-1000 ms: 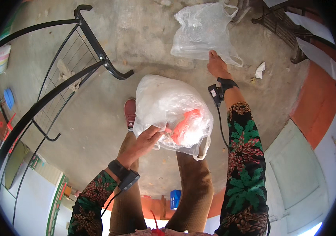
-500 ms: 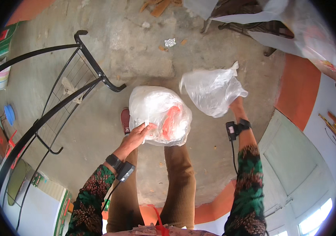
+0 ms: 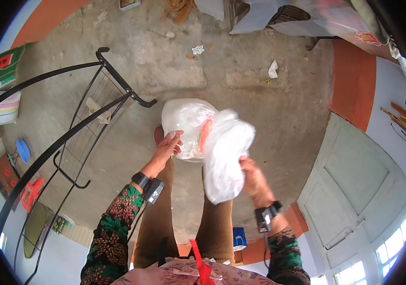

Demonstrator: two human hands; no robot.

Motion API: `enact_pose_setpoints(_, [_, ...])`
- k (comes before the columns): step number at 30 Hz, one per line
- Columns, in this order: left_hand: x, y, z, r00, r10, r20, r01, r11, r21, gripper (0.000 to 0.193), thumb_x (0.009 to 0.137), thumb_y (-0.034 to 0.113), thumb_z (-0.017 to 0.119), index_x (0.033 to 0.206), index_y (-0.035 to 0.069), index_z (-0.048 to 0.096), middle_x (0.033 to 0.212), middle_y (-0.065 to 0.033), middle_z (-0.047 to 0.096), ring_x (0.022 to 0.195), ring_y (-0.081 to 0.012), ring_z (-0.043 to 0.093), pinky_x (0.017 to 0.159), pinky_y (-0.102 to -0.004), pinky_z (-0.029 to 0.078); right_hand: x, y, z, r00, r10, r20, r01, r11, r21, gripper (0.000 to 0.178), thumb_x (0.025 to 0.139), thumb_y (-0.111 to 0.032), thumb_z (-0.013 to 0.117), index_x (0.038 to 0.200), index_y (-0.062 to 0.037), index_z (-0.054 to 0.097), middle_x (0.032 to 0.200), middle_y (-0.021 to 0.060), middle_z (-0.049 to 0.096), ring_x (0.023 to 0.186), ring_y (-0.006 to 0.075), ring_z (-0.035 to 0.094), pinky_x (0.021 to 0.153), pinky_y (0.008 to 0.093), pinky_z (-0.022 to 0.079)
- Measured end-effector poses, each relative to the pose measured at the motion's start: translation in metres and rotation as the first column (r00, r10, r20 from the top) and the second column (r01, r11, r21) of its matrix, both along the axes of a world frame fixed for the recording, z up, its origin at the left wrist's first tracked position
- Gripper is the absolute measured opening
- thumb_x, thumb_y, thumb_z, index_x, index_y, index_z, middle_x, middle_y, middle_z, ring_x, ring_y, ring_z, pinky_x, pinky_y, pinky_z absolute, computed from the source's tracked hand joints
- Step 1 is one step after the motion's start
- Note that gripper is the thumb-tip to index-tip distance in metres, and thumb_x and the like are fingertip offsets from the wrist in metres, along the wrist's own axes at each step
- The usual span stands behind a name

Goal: The person ties a white plastic bag, places it on a table, then picks up a black strap and ties it with a pink string. They walk across the room, pick up several plastic hangers, and place them on a wooden cabinet.

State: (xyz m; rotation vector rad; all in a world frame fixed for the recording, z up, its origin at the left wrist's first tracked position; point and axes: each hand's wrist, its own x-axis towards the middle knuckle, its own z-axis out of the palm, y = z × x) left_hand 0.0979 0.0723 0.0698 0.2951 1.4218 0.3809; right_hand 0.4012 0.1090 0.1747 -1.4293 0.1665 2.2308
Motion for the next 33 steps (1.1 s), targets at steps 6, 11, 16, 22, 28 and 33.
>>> enact_pose_setpoints(6, [-0.005,-0.008,-0.006,0.955,0.048,0.291,-0.041,0.999,-0.029,0.051,0.103,0.032,0.056,0.145,0.007,0.044,0.138,-0.0059,0.053,0.128,-0.0179,0.047,0.104,-0.0344,0.043,-0.082,-0.036,-0.070,0.963,-0.006,0.269,-0.020,0.995,0.095,0.017,0.092,-0.011,0.052,0.095,-0.0028,0.067,0.085,-0.0025,0.057,0.087,0.0111,0.055,0.079,0.0266,0.044])
enact_pose_setpoints(11, [0.001,-0.022,-0.029,0.972,-0.078,-0.223,0.117,0.979,0.169,0.064,0.088,0.014,0.074,0.141,0.000,0.042,0.127,-0.0113,0.060,0.117,-0.0203,0.056,0.100,-0.0326,0.045,-0.095,-0.041,-0.057,0.421,0.139,0.896,-0.665,0.720,0.201,0.056,0.099,-0.041,0.058,0.142,-0.0062,0.049,0.135,0.0185,0.048,0.117,0.0295,0.053,0.098,0.0405,0.046])
enact_pose_setpoints(16, [0.009,-0.031,-0.048,0.974,0.019,-0.227,0.023,0.983,0.182,0.059,0.085,0.012,0.072,0.138,0.000,0.048,0.123,-0.0161,0.062,0.114,-0.0225,0.059,0.098,-0.0318,0.046,-0.122,-0.053,-0.043,0.430,-0.012,0.903,-0.772,0.513,0.374,0.066,0.085,-0.014,0.076,0.143,-0.0050,0.046,0.138,0.0227,0.045,0.120,0.0402,0.052,0.101,0.0450,0.044])
enact_pose_setpoints(22, [0.002,-0.033,-0.045,0.749,-0.047,-0.661,0.468,0.744,0.477,0.058,0.089,0.013,0.068,0.144,0.014,0.051,0.102,-0.0085,0.046,0.091,-0.0203,0.050,0.085,-0.0344,0.045,-0.153,-0.065,-0.158,0.284,-0.061,0.957,-0.929,0.232,0.290,0.028,0.080,-0.015,0.070,0.104,-0.0018,0.069,0.110,0.0193,0.066,0.104,0.0392,0.063,0.090,0.0515,0.049])
enact_pose_setpoints(28, [0.015,-0.029,-0.009,0.971,0.023,-0.237,0.016,0.987,0.160,0.048,0.092,0.019,0.069,0.138,0.019,0.059,0.095,-0.0044,0.048,0.081,-0.0125,0.047,0.068,-0.0273,0.043,-0.178,-0.063,-0.240,0.069,0.153,0.986,-0.998,0.006,0.069,0.034,0.079,-0.030,0.066,0.101,-0.0045,0.065,0.100,0.0164,0.066,0.099,0.0368,0.062,0.088,0.0485,0.047])
enact_pose_setpoints(33, [0.011,-0.026,0.006,0.982,0.185,-0.046,-0.188,0.980,-0.072,0.048,0.095,0.017,0.064,0.142,0.018,0.056,0.081,0.0012,0.051,0.070,-0.0071,0.047,0.060,-0.0235,0.039,-0.196,-0.039,-0.325,-0.043,0.304,0.952,-0.987,-0.160,0.006,0.029,0.084,-0.029,0.061,0.097,-0.0035,0.068,0.099,0.0196,0.068,0.097,0.0354,0.066,0.083,0.0479,0.051])
